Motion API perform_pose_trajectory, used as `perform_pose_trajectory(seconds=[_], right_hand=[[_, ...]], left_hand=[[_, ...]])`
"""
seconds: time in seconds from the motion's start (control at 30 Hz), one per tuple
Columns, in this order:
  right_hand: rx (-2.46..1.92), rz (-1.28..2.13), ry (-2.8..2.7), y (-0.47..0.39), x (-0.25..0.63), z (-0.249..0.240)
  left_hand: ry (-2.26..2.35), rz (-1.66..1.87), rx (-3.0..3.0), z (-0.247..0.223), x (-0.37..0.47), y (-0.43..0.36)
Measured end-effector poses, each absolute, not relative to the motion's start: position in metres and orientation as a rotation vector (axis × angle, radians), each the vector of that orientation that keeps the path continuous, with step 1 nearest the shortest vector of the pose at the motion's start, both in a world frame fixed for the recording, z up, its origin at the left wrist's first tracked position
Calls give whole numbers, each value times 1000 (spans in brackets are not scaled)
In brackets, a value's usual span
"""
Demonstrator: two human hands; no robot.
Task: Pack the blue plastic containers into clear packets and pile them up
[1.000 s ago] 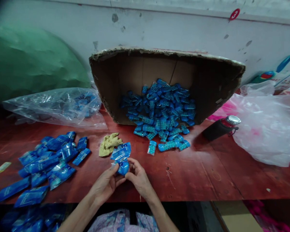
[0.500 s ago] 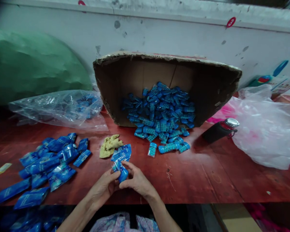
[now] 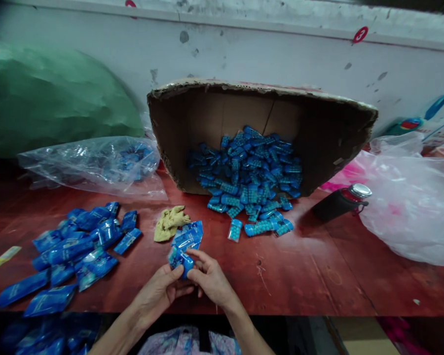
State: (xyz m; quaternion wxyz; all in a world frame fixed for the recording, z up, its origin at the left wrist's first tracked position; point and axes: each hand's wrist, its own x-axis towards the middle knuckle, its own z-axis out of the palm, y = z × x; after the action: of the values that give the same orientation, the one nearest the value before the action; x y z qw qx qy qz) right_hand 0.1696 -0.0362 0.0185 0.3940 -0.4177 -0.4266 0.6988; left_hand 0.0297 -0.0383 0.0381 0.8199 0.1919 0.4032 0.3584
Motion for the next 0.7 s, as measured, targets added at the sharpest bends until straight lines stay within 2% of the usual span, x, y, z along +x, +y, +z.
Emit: perform_pose_trajectory(seconds=[0.27, 0.43, 0.57, 0.7], right_hand=[[-1184, 1430, -1203, -46, 150, 7], [-1284, 1287, -1342, -37, 156, 14], [-1430, 977, -1581, -4, 158, 30], [-1663, 525, -2004, 46, 137, 35]], left_hand=[[1023, 963, 330, 49, 19, -32], [1175, 1406, 179, 70, -43, -5], [1431, 1457, 600, 67, -54, 22], [1643, 1338, 1267, 37, -28, 54]])
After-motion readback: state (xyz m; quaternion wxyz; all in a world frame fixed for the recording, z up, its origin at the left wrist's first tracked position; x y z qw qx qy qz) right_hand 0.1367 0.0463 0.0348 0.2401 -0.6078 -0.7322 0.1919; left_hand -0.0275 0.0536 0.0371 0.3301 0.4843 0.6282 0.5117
